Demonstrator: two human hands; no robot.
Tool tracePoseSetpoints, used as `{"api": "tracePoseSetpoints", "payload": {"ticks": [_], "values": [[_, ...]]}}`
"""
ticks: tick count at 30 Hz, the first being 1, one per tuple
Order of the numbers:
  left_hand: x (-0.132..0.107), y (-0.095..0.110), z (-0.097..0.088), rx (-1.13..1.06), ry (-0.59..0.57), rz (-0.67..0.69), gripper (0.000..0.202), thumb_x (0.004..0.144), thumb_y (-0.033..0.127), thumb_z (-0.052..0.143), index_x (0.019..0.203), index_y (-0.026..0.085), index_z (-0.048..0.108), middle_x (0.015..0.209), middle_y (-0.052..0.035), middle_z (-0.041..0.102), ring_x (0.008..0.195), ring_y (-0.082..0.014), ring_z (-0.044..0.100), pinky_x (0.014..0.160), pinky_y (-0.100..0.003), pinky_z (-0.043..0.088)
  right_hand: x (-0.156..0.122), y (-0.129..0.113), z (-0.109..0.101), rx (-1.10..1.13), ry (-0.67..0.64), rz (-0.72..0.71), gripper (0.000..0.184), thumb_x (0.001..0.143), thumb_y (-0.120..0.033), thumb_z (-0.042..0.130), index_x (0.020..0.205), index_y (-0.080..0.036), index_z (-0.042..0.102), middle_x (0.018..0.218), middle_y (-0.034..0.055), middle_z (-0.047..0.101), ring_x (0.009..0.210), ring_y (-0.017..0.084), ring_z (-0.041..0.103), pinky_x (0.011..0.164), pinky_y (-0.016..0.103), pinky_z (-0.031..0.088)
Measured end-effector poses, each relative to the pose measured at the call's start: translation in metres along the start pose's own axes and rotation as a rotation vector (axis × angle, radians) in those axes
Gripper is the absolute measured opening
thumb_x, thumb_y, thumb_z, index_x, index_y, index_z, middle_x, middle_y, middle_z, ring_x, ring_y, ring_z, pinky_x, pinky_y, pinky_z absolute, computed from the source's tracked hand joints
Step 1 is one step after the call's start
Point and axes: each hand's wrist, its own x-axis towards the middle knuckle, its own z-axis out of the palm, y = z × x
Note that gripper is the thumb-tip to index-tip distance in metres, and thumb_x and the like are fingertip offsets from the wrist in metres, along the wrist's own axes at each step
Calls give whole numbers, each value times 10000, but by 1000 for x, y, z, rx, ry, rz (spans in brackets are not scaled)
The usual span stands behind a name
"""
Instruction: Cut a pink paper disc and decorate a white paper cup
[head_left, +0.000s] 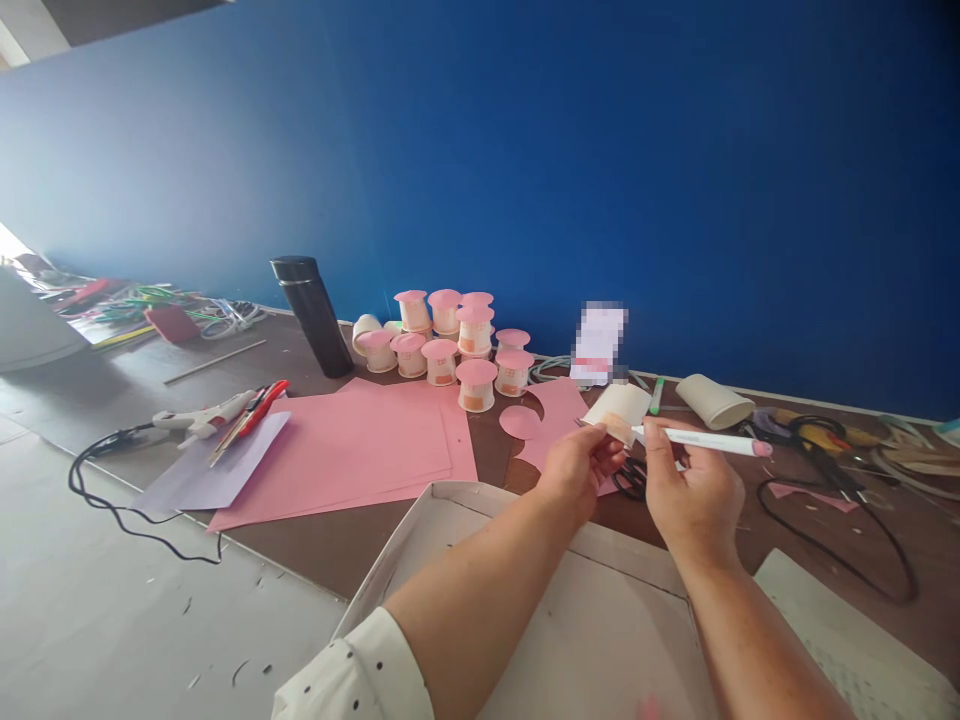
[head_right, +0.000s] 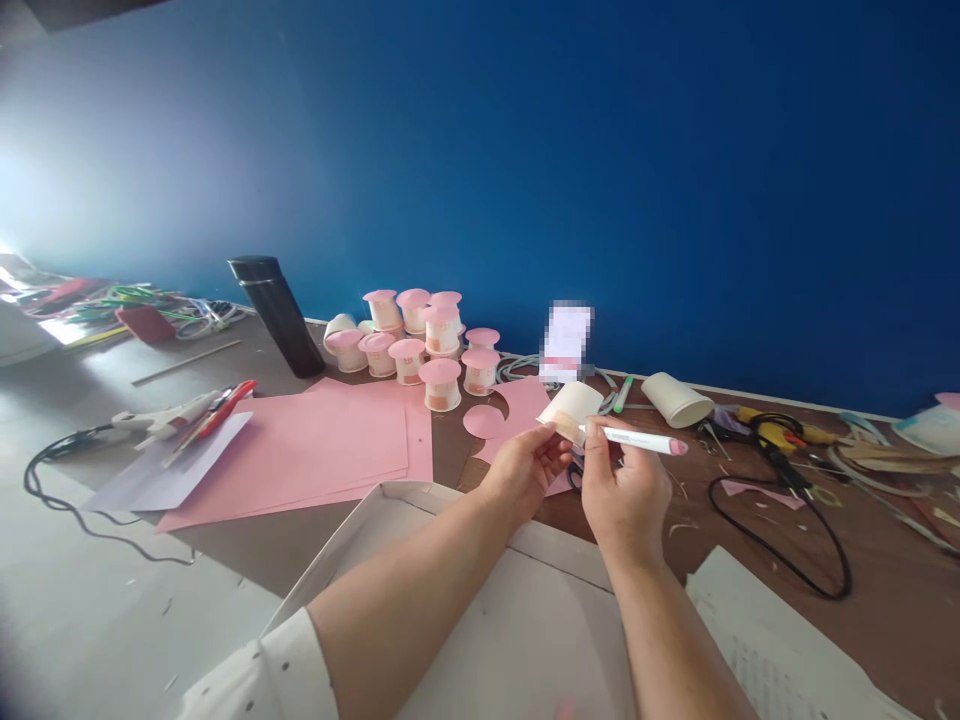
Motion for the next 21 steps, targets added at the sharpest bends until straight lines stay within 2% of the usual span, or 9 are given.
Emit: {"api": "tracePoseSetpoints", "payload": {"ticks": [13,21], "values": [[3,-8,-5,140,-50,63,121,739,202,696,728,92,648,742,-78,622,705,-128,591,698,-258,478,1,-5,-3,-1,-35,-11,405,875,-495,491,926,-175,734,769,105,711,691,231,633,638,305,437],[2,-3,-5,99,-46,107,94,765,168,650,760,74,656,744,-70,606,691,-113,575,694,-254,480,1,1,-1,-29,-14,19,379,868,-451,505,932,-152,728,784,122,708,717,249,642,663,325,445]]}}
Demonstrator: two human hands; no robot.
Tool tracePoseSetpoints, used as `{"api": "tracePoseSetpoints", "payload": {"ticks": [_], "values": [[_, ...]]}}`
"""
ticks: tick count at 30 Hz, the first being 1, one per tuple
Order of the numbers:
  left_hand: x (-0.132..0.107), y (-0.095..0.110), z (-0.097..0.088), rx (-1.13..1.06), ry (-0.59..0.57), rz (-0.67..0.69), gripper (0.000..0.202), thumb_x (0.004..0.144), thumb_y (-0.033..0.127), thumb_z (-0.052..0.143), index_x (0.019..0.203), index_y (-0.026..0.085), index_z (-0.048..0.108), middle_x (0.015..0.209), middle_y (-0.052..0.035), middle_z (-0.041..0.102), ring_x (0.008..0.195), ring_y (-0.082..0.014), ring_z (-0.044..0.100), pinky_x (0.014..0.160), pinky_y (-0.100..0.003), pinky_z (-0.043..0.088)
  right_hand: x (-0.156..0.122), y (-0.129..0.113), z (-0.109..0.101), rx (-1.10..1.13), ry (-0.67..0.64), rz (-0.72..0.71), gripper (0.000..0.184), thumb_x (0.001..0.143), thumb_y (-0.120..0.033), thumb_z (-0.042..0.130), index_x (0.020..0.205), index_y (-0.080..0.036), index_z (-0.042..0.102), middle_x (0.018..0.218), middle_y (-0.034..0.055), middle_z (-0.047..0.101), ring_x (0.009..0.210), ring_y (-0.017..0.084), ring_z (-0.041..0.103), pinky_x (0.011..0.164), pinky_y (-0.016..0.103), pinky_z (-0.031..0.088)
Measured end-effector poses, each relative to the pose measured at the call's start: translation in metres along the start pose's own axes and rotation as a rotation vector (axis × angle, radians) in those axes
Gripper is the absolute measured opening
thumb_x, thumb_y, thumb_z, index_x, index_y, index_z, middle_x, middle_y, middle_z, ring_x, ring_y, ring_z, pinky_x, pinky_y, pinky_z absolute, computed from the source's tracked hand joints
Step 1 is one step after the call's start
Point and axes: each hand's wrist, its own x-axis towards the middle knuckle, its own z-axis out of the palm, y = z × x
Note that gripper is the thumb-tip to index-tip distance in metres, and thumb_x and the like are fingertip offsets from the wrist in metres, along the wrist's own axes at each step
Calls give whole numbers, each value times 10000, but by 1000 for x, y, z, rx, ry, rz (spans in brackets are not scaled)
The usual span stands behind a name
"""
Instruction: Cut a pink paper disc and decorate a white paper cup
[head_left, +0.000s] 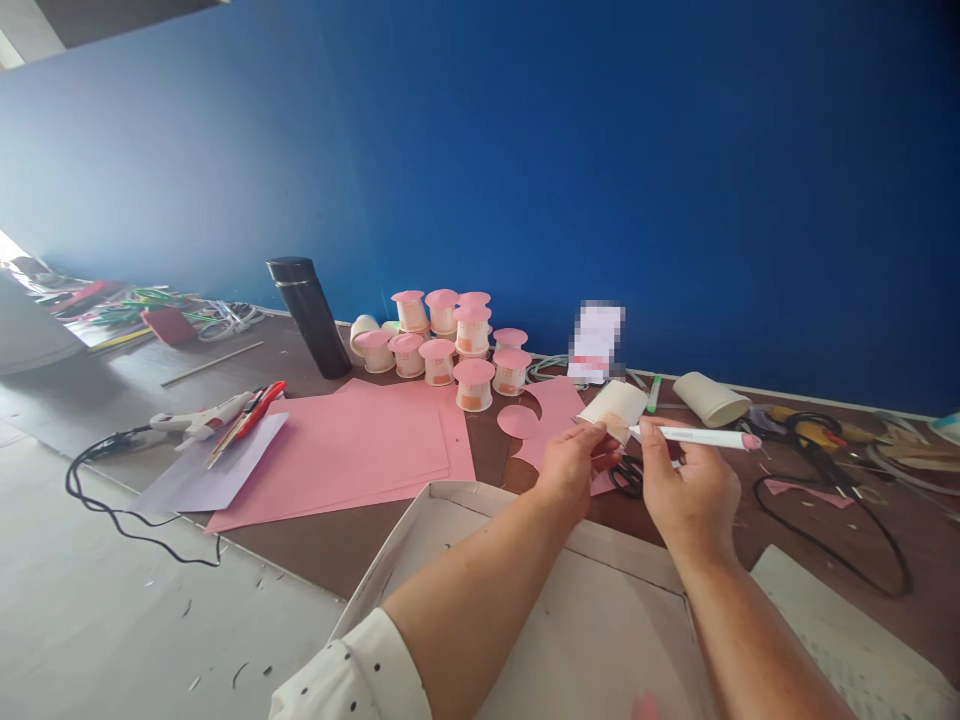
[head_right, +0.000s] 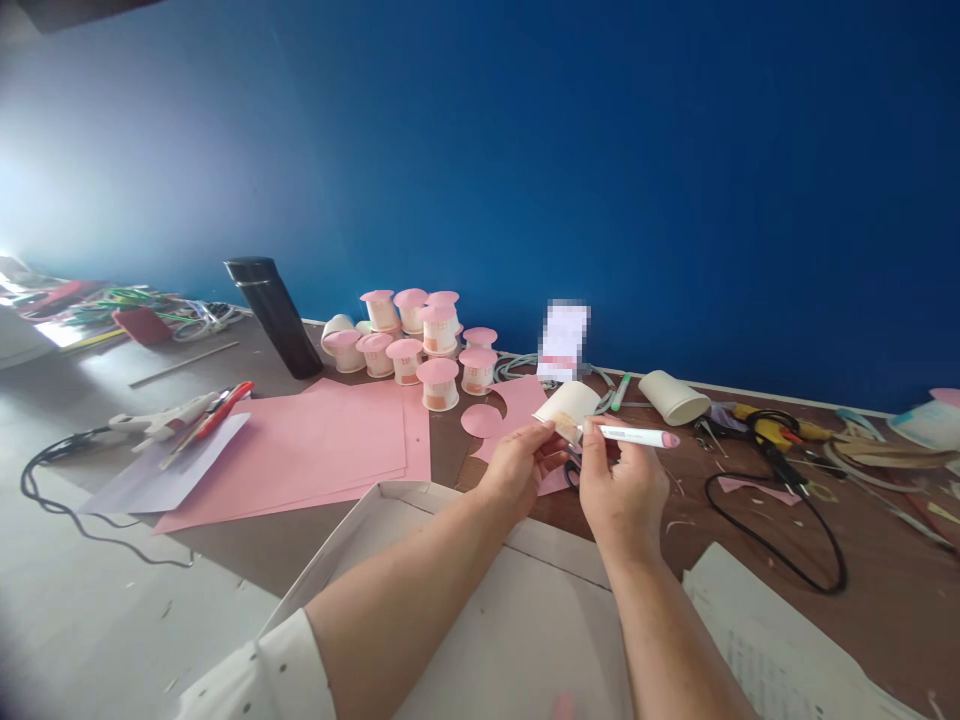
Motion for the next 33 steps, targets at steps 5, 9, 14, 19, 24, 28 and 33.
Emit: {"api": "tracePoseSetpoints", "payload": {"ticks": [5,9,14,19,24,28,33], "values": [[1,-1,-1,-9,-4,-8,103,752,179,672,737,80,646,736,-68,606,688,-115,578,691,-251,481,0,3,1,-7,10,-9,377,869,-447,507,941,-150,728,800,123,711,744,254,649,681,325,446],[0,-2,0,21,12,-39,84,778,150,633,746,73,648,727,-73,603,685,-116,584,698,-256,485,0,1,0,-9,7,-17,365,864,-445,510,932,-160,729,796,116,714,734,248,649,671,316,442],[-1,-2,2,43,13,-53,81,782,139,628,744,72,652,727,-75,608,675,-117,583,684,-253,485,-1,0,1,-18,3,-24,364,866,-445,504,928,-165,729,785,111,713,724,243,647,661,309,434],[-1,0,1,24,22,-16,91,788,142,628,737,69,648,710,-68,600,675,-114,581,689,-252,489,0,2,1,-23,1,-2,358,862,-428,507,930,-157,729,784,116,712,712,242,644,654,310,433],[0,0,1,17,22,-17,95,783,145,636,718,76,640,710,-67,603,678,-117,585,689,-253,489,1,2,2,-26,14,15,364,858,-431,512,926,-149,733,777,122,711,723,249,645,665,318,435],[0,-2,1,40,26,-33,98,788,142,627,714,79,640,707,-69,604,677,-117,589,692,-251,491,0,1,2,-23,11,0,382,860,-453,506,927,-155,735,775,121,712,712,250,645,657,317,432],[1,-7,1,106,5,-56,110,793,157,628,727,72,649,708,-81,617,653,-123,593,709,-267,500,0,-1,0,-33,-14,-15,390,863,-465,495,920,-166,738,752,117,707,713,256,644,642,315,424]]}}
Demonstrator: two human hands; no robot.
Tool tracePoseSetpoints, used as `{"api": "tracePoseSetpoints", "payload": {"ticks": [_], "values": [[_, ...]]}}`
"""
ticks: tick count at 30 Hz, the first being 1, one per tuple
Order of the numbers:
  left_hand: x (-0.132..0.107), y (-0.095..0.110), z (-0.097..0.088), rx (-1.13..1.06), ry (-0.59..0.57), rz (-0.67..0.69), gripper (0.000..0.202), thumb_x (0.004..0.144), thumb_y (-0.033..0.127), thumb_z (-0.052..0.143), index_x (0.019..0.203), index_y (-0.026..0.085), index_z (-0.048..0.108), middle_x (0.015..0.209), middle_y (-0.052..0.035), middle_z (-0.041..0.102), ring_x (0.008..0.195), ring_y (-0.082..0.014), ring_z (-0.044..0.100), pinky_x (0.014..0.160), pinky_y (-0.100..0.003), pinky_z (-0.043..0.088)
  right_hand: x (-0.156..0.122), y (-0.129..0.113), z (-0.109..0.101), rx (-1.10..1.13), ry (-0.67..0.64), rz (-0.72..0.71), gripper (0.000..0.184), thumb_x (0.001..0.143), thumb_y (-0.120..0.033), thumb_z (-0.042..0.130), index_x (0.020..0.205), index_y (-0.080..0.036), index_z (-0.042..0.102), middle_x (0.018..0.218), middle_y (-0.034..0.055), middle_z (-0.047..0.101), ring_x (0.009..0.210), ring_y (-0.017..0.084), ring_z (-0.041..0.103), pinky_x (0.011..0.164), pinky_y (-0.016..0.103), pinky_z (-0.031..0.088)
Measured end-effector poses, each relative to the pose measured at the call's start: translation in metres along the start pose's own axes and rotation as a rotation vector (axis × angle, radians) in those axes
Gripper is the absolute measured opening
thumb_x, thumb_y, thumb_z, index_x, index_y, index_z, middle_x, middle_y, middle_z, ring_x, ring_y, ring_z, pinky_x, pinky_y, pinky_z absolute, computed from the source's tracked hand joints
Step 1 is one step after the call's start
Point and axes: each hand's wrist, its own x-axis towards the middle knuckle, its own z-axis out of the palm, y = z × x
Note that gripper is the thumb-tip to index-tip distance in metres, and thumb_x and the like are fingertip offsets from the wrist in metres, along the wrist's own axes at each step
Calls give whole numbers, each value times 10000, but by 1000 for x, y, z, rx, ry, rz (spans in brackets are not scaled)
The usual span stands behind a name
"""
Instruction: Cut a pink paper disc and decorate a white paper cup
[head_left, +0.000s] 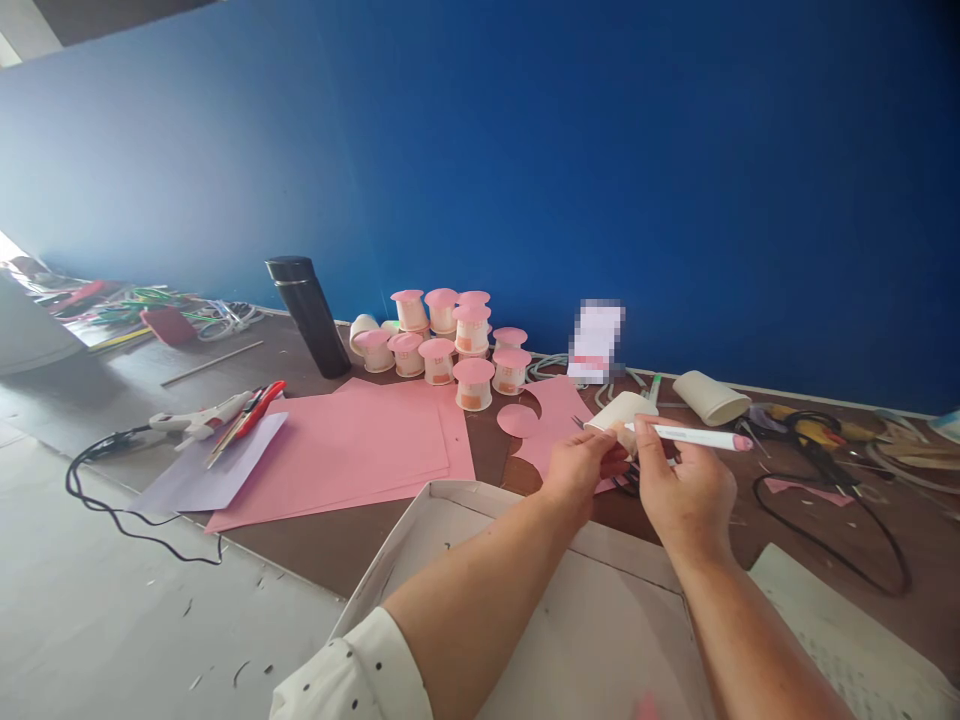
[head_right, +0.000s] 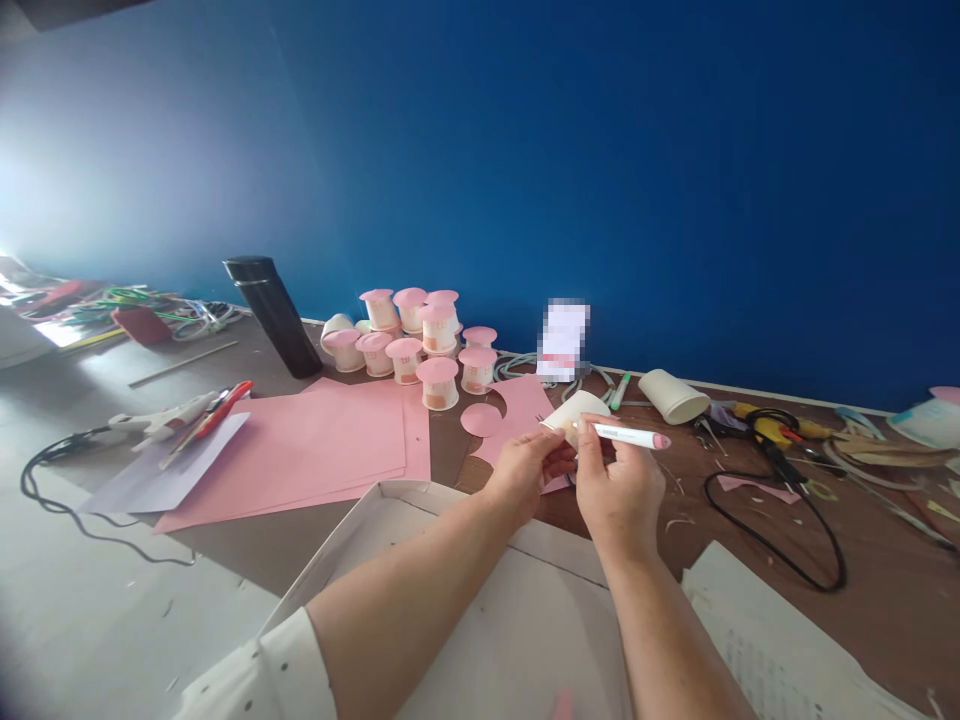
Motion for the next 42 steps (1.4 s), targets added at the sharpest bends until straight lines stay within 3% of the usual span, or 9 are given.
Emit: {"api": "tracePoseSetpoints", "payload": {"ticks": [11,42], "values": [[-2,19,1,-222,78,-33,136,841,122,536,785,50,638,672,-67,609,591,-95,597,599,-196,512,0,1,0,17,2,8,358,860,-425,512,950,-159,734,787,114,712,700,235,639,656,306,431],[0,16,1,-207,66,-69,161,858,129,512,754,60,613,644,-57,582,576,-92,570,625,-212,501,0,1,-1,18,4,-20,427,867,-492,491,923,-146,734,818,128,718,745,255,654,670,317,437]]}}
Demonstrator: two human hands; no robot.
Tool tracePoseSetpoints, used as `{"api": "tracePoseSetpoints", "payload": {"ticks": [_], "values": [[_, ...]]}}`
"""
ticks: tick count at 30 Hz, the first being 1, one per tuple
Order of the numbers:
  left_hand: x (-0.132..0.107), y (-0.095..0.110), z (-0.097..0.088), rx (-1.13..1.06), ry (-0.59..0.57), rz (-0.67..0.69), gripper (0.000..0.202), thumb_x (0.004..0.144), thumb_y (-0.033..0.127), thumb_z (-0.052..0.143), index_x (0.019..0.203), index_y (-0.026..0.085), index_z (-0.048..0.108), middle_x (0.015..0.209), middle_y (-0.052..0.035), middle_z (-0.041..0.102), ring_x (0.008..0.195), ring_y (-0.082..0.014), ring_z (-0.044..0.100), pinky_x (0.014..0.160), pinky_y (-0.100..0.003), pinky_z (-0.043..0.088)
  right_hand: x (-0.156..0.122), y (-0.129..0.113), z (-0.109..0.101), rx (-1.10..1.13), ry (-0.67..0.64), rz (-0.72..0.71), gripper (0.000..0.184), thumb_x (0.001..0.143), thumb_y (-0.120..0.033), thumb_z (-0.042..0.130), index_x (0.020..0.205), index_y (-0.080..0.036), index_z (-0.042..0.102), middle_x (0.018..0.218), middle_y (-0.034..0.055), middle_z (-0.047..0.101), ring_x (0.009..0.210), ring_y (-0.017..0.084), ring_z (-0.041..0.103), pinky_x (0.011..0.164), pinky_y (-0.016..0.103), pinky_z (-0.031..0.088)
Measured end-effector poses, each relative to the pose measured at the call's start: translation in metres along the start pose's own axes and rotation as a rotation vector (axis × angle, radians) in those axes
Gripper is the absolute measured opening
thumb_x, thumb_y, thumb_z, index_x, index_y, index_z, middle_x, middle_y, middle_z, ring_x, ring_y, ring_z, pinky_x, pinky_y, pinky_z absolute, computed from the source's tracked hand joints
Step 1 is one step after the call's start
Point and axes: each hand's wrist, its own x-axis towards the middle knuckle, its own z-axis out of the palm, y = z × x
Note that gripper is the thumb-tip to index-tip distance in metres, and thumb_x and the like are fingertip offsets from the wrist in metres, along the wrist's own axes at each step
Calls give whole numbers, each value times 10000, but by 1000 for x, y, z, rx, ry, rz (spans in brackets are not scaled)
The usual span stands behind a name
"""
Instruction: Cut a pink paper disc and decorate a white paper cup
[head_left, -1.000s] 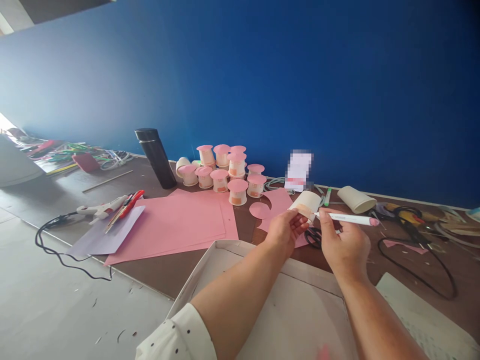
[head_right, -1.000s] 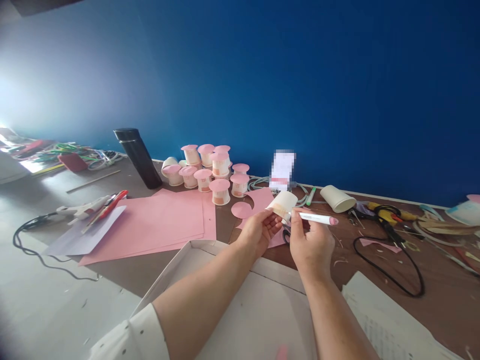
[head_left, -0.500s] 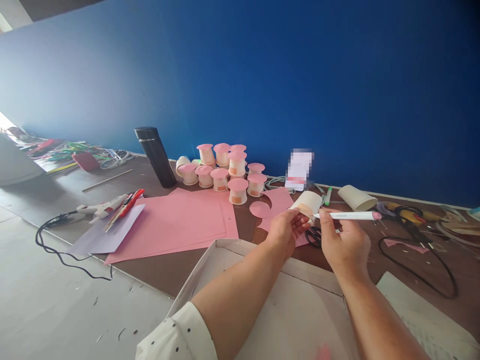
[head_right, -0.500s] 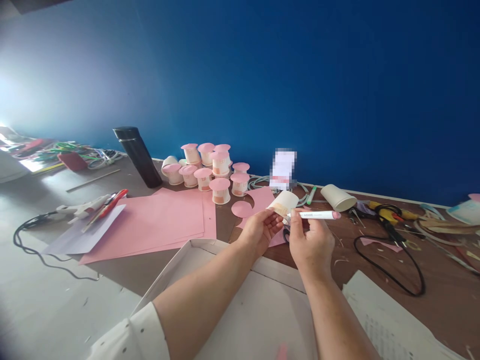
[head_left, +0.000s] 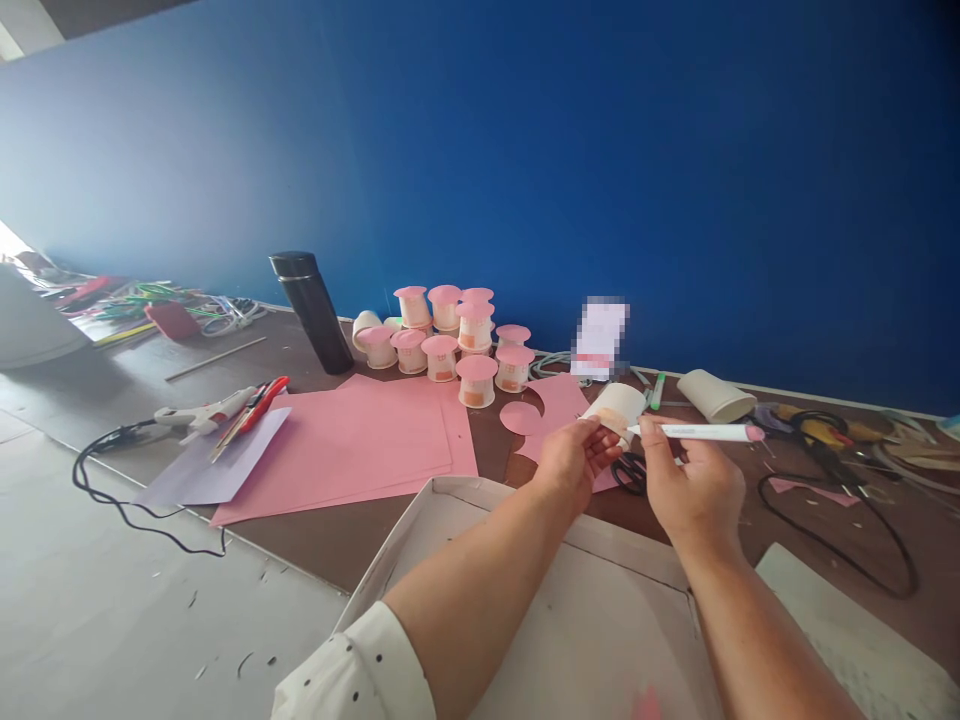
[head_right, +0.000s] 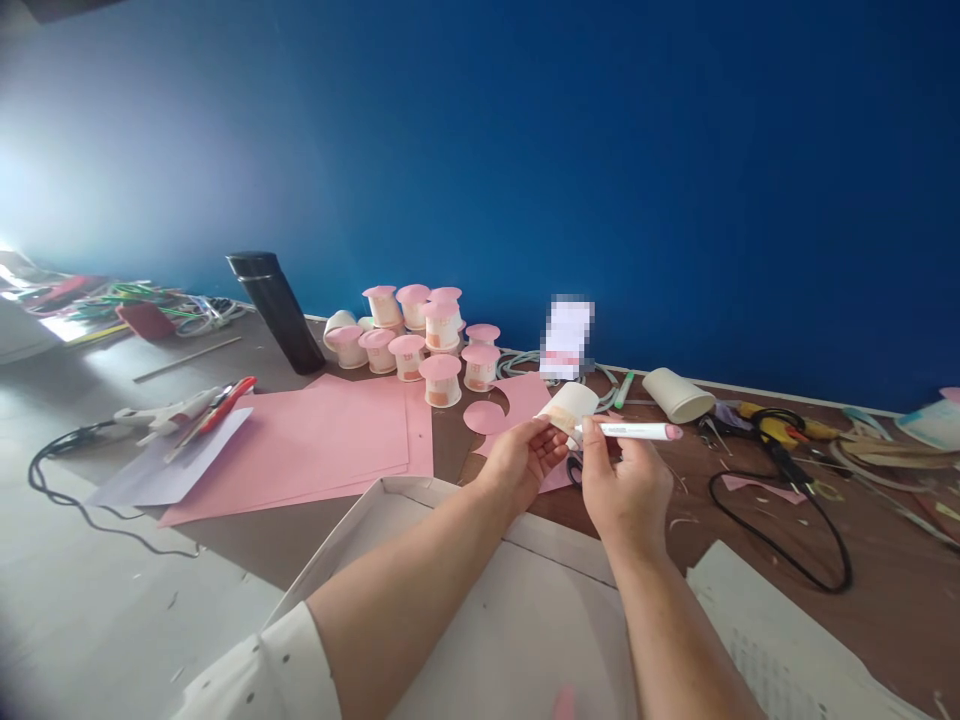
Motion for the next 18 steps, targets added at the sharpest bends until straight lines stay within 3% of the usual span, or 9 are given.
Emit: {"api": "tracePoseSetpoints", "payload": {"ticks": [18], "values": [[0,-1,0,24,19,26,140,838,119,530,730,70,604,641,-62,588,571,-100,570,649,-230,496,-1,-5,-1,20,-34,21,434,856,-521,499,911,-166,743,760,109,717,710,247,657,647,309,442]]}}
